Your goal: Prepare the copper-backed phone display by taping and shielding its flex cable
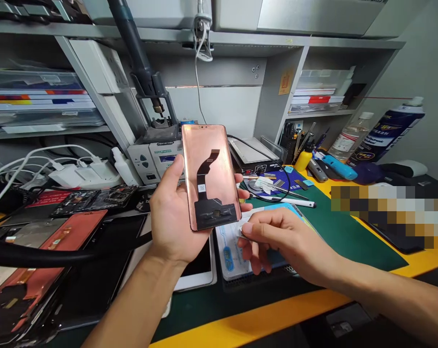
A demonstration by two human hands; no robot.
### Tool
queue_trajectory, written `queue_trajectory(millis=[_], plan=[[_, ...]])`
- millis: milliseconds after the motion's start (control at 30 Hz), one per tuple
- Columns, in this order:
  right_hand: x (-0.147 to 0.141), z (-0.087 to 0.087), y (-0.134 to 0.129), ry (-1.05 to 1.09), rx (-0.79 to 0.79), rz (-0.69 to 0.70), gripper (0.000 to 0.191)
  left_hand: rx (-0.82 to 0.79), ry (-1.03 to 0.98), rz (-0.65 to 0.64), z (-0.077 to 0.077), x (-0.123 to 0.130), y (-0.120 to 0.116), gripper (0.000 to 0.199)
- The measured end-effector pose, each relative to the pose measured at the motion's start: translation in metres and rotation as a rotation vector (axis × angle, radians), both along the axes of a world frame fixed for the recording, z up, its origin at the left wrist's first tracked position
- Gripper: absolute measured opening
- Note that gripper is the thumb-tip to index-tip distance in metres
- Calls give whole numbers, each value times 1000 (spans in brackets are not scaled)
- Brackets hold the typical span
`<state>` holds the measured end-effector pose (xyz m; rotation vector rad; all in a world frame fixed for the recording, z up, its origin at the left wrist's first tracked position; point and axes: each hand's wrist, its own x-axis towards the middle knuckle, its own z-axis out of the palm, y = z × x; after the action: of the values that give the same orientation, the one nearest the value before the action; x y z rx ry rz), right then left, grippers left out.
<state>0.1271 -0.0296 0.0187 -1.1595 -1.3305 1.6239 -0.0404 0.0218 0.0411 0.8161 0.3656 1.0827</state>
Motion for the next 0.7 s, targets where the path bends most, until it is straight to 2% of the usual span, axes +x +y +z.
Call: queue_trajectory(millis=[300, 467, 700], plan=[[-1, -2, -2, -56, 18, 15, 42, 0, 63, 40, 0, 0, 2, 58], [0, -1, -1, -31, -4, 25, 37, -17, 8, -4, -1, 0, 1, 59], [2, -3, 2, 51, -72, 34, 29, -6, 67, 50, -7, 1, 6, 58]])
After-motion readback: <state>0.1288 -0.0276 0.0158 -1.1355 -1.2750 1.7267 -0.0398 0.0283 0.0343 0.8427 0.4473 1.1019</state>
